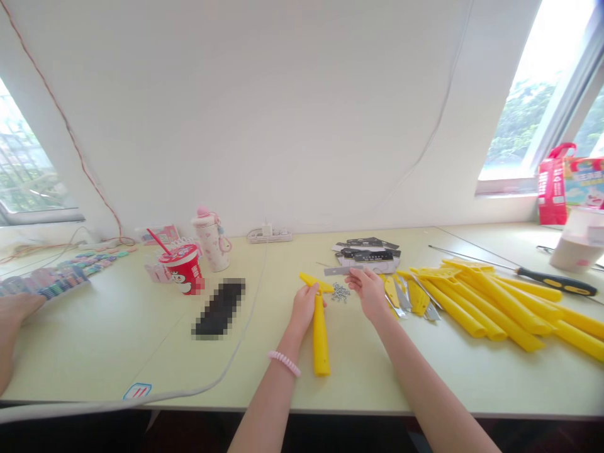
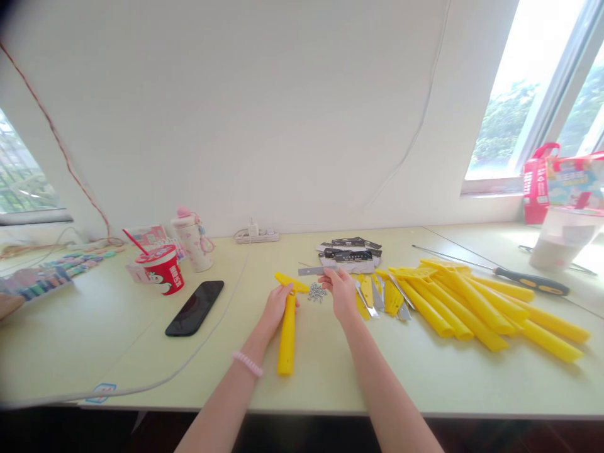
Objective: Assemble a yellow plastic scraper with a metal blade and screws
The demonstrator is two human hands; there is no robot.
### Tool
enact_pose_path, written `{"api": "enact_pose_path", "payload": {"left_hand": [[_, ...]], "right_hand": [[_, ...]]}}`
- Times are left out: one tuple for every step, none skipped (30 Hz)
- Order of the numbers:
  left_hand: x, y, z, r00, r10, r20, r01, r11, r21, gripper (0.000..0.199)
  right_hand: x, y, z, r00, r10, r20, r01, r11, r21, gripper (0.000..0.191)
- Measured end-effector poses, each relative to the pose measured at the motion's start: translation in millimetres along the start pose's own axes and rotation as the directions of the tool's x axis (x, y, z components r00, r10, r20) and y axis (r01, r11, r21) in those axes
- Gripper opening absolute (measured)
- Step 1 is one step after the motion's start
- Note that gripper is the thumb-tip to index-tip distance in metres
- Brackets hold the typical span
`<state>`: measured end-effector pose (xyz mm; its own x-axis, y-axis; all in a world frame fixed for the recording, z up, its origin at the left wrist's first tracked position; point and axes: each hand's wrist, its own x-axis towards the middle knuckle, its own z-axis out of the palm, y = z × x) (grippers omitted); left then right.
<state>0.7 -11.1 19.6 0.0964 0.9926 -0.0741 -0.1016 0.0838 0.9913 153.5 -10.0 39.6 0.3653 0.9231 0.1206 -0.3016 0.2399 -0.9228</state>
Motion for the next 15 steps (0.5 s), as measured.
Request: {"api": "enact_pose_path", "payload": {"left_hand": [[1,-1,-0.4,1.000,-0.002,0.003,0.002,1.000,-0.002,0.026],[2,-2,-0.9,1.000,-0.002,0.007,0.002,1.000,-0.003,0.026],[2,-3,-1.3,1.000,-0.002,0.012,0.002,1.000,-0.003,0.027],[3,-4,-1.8,1.000,0.000,0.018,0.000,1.000,-0.001,0.027],[4,-5,-2.1,1.000,0.003,0.024,-0.003,1.000,0.003,0.027],[4,-5,-2.4,1.000,0.006,0.031,-0.006,1.000,0.008,0.028],[4,-5,-2.5,0.999,0.008,0.037,-0.008,1.000,0.012,0.029],[4,-5,-2.6,0.999,0.008,0.040,-0.008,1.000,0.017,0.029],[3,-5,-2.6,0.999,0.007,0.043,-0.008,1.000,0.022,0.030],[3,-4,-2.4,0.999,0.006,0.045,-0.008,1.000,0.026,0.030],[2,-3,-2.1,0.999,0.005,0.049,-0.007,1.000,0.028,0.030],[1,-2,-1.7,0.999,0.002,0.052,-0.004,1.000,0.029,0.029],[0,0,-1.2,0.999,-0.004,0.053,0.003,1.000,0.031,0.027],[-2,1,-0.7,0.999,-0.011,0.052,0.010,0.999,0.033,0.026],[-3,2,-0.2,0.999,-0.018,0.050,0.016,0.999,0.033,0.025]], "right_hand": [[0,1,0,1.000,0.009,0.005,-0.009,1.000,0.007,0.018],[0,2,0,1.000,0.016,0.010,-0.016,1.000,0.012,0.017],[-1,2,0,1.000,0.023,0.016,-0.023,1.000,0.015,0.016],[-2,3,0,0.999,0.027,0.022,-0.027,0.999,0.019,0.016],[-3,2,1,0.999,0.030,0.028,-0.031,0.999,0.020,0.016],[-4,2,1,0.999,0.033,0.034,-0.034,0.999,0.016,0.016],[-5,2,1,0.999,0.034,0.039,-0.035,0.999,0.008,0.015],[-6,1,1,0.999,0.031,0.043,-0.031,1.000,-0.004,0.015],[-8,0,1,0.999,0.020,0.046,-0.019,1.000,-0.020,0.014],[-9,-1,1,0.999,0.001,0.049,0.001,0.999,-0.039,0.014],[-10,-2,0,0.998,-0.025,0.050,0.028,0.998,-0.059,0.014],[-11,-3,0,0.997,-0.056,0.044,0.059,0.996,-0.073,0.015],[-12,-5,-1,0.995,-0.088,0.038,0.091,0.993,-0.080,0.016],[-13,-6,-2,0.993,-0.116,0.035,0.119,0.990,-0.076,0.020],[-13,-7,-3,0.990,-0.139,0.033,0.141,0.988,-0.060,0.024]]}}
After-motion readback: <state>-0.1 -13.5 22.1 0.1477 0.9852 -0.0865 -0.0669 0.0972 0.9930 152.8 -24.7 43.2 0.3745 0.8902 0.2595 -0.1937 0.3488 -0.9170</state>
